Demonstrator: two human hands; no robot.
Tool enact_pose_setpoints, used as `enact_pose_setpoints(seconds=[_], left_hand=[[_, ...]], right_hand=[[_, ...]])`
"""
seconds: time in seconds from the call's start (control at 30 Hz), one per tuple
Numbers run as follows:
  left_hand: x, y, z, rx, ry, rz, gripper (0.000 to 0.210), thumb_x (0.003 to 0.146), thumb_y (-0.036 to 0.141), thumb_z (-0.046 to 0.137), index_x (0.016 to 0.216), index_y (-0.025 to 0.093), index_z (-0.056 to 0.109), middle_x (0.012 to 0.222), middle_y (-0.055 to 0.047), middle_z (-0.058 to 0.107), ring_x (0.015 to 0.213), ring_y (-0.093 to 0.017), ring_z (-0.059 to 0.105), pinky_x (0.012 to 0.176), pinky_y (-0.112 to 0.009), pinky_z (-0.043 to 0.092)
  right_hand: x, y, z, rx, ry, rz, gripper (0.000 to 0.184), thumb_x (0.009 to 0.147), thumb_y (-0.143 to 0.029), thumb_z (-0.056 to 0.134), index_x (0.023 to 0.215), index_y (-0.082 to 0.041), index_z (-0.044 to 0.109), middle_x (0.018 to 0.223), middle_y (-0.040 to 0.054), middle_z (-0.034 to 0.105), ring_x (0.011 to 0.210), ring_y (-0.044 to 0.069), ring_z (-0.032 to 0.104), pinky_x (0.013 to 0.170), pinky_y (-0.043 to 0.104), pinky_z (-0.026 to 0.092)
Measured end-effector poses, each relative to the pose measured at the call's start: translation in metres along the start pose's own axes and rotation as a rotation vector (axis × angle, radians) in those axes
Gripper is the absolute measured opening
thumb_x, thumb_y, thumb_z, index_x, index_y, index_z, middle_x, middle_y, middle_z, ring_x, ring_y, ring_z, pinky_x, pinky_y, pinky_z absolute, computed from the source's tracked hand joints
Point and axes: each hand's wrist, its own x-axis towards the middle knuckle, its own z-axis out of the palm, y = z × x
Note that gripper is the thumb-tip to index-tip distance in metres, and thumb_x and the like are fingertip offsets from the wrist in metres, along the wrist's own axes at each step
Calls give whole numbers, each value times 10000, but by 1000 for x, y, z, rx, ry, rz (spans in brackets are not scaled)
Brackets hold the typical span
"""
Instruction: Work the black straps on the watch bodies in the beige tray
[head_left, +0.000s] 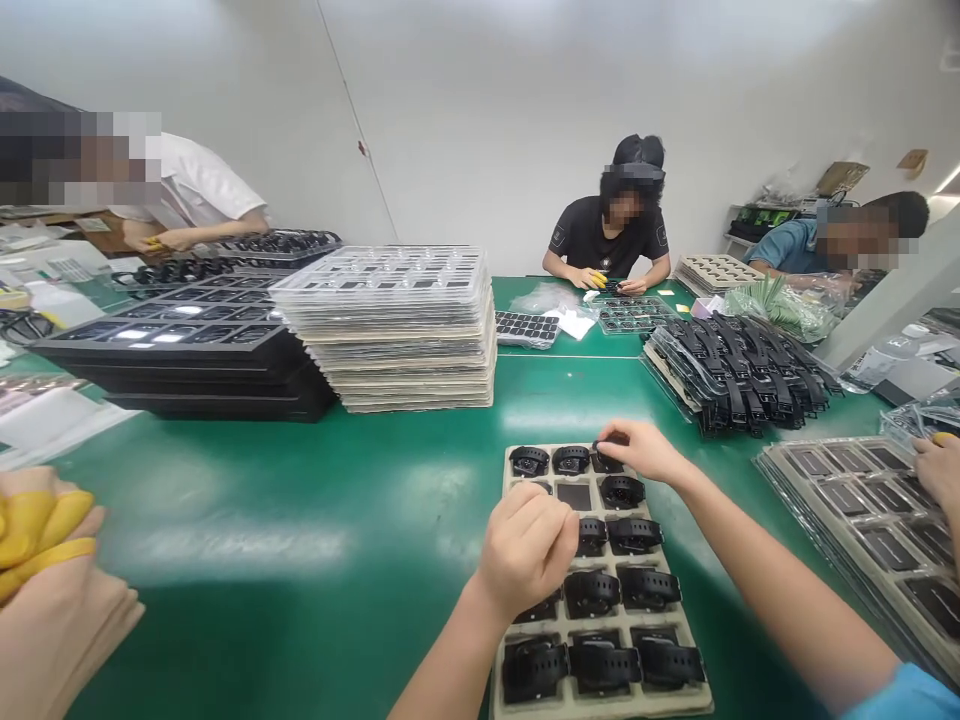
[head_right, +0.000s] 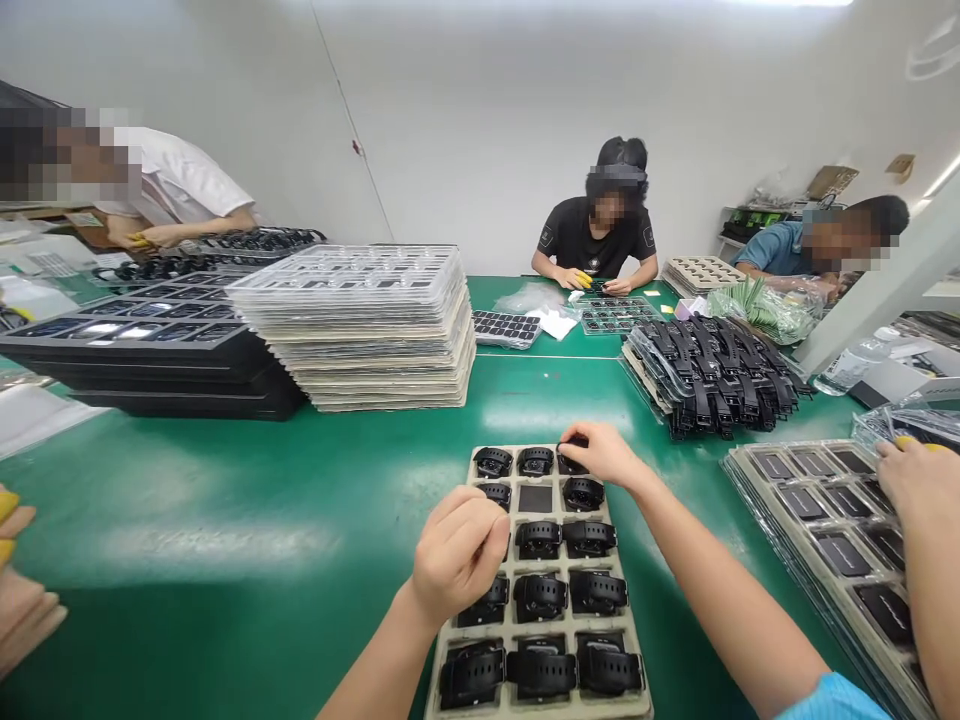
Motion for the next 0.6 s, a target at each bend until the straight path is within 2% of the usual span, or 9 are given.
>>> enact_pose_setpoints(seconds=[0.07, 0.13, 0.2, 0.27, 0.33, 0.43, 0.5, 0.53, 0.6], left_hand=[[-1, -1, 0, -1, 16, -19, 222, 887, 8, 529, 783, 203, 556, 634, -5, 616, 595, -146, 494, 593, -297, 439], [1, -3, -2, -6, 40, -32, 225, 881, 2, 533, 781, 203, 558, 636, -4, 613, 598, -145, 494, 594, -294, 440], [4, -4, -6, -18, 66, -34, 226, 871, -4, 541, 780, 201, 557, 633, -4, 607, 599, -146, 499, 592, -292, 443], [6, -1, -12, -38, 99, -31, 228, 861, -14, 544, 782, 199, 556, 628, -3, 604, 595, -144, 499, 584, -291, 447], [3, 8, -19, -63, 129, -45, 226, 856, -21, 535, 797, 195, 564, 628, -7, 607, 592, -146, 504, 568, -294, 450], [-14, 29, -34, -131, 151, -143, 229, 867, -12, 501, 832, 193, 595, 627, -18, 614, 557, -152, 512, 523, -313, 452], [-31, 40, -52, -190, 88, -273, 219, 899, 54, 507, 822, 223, 623, 623, -15, 627, 538, -167, 540, 516, -345, 484], [-40, 43, -65, -217, -36, -311, 197, 914, 122, 547, 818, 256, 653, 625, -3, 646, 548, -179, 574, 524, -357, 510], [-53, 41, -99, -202, -131, -363, 116, 919, 256, 628, 847, 296, 709, 655, -1, 684, 609, -210, 638, 543, -375, 546]], right_hand=[[9, -3, 6, -25, -70, -18, 100, 750, -296, 770, 676, -232, 745, 785, 31, 778, 773, 243, 714, 754, 328, 540], [11, -5, 4, -41, -66, -27, 88, 755, -297, 773, 689, -240, 761, 873, 40, 791, 894, 263, 724, 844, 335, 538], [4, -4, -6, -59, 13, 2, 142, 844, -344, 694, 843, -245, 796, 1065, 62, 781, 1058, 282, 696, 955, 367, 510], [-17, 2, -18, -80, 117, 78, 284, 935, -387, 569, 1028, -231, 787, 1203, 98, 742, 1085, 299, 687, 958, 416, 517], [-52, 12, -26, -90, 170, 177, 369, 959, -423, 513, 1096, -194, 768, 1164, 141, 750, 926, 312, 729, 793, 429, 576], [-110, 28, -18, -43, 75, 292, 428, 946, -467, 509, 1070, -158, 777, 748, 99, 765, 493, 259, 673, 442, 366, 530], [-136, 34, -2, 103, -46, 341, 466, 939, -427, 529, 1285, -163, 697, 732, 45, 743, 502, 232, 670, 463, 337, 543], [-142, 34, 7, 144, -89, 361, 483, 940, -398, 534, 1348, -171, 657, 710, 19, 720, 501, 217, 657, 494, 328, 549], [-141, 27, 24, 178, -134, 391, 518, 945, -346, 528, 1437, -194, 582, 713, -10, 680, 515, 192, 637, 532, 301, 541]])
